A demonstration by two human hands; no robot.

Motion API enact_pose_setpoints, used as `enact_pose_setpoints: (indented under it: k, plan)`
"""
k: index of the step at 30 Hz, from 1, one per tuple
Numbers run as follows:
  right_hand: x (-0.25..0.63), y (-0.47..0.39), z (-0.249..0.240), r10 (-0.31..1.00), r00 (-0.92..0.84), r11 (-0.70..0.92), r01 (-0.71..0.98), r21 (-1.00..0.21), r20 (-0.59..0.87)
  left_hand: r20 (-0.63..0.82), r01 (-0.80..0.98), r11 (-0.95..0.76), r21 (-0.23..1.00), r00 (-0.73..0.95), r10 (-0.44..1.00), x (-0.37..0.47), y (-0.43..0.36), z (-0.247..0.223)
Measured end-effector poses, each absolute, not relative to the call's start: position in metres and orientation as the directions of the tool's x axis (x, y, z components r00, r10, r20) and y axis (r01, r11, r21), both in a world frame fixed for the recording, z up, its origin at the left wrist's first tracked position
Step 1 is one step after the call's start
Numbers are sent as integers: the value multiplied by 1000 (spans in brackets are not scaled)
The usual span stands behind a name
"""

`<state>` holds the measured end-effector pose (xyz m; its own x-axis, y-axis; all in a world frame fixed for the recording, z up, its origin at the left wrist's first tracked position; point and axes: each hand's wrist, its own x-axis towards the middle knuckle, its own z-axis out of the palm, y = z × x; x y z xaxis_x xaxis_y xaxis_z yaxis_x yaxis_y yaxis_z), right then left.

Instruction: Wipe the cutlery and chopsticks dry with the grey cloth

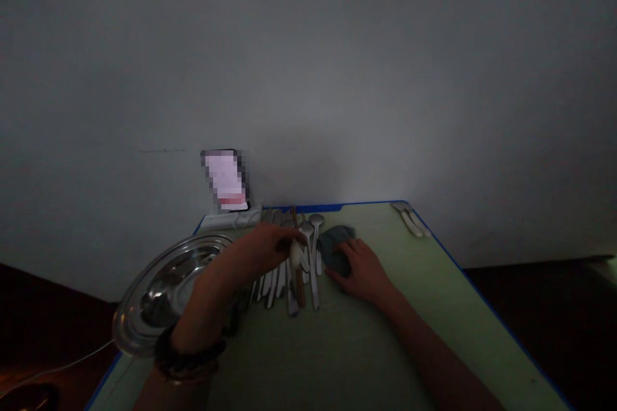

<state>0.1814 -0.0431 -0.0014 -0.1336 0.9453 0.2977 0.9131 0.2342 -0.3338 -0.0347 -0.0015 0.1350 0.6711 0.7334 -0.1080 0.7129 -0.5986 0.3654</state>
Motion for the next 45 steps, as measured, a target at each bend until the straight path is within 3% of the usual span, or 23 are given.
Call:
enact_pose_setpoints:
  k: [3,6,10,15,17,19,21,24,27,34,39,45]
  plan:
    - [181,-43,0,955,-125,223,903,-367,270,-87,741,-586,327,641,763,-37,-1,134]
    - [183,-42,0,956,-71,221,811,-542,284,-120,753,-574,322,634,764,-41,-1,132]
    - [192,-41,0,952,56,184,683,-706,302,-116,717,-568,405,656,745,-50,0,138]
    - [203,-42,15,910,272,144,497,-855,312,4,616,-632,470,714,700,-62,-7,152]
    - [201,-38,29,904,331,168,313,-935,273,43,601,-631,491,706,707,-65,-10,156]
    - [195,-30,51,921,354,193,-53,-980,163,87,593,-623,509,685,723,-67,-13,160]
    - [187,-22,78,949,308,189,-376,-907,71,137,592,-614,521,653,745,-67,-16,164]
    - [177,-17,121,949,298,268,-591,-761,103,195,601,-606,522,607,770,-68,-23,171]
    - [172,-20,150,926,356,340,-639,-690,126,247,608,-608,510,574,781,-74,-31,176]
    - [171,-27,153,981,184,151,-566,-811,54,299,695,-524,493,430,852,-85,-31,179]
    - [163,-25,147,977,189,173,-451,-876,95,329,743,-379,552,223,918,-73,-28,181]
    - [136,-25,135,999,35,41,-439,-898,28,374,709,-384,592,180,910,-52,-26,178]
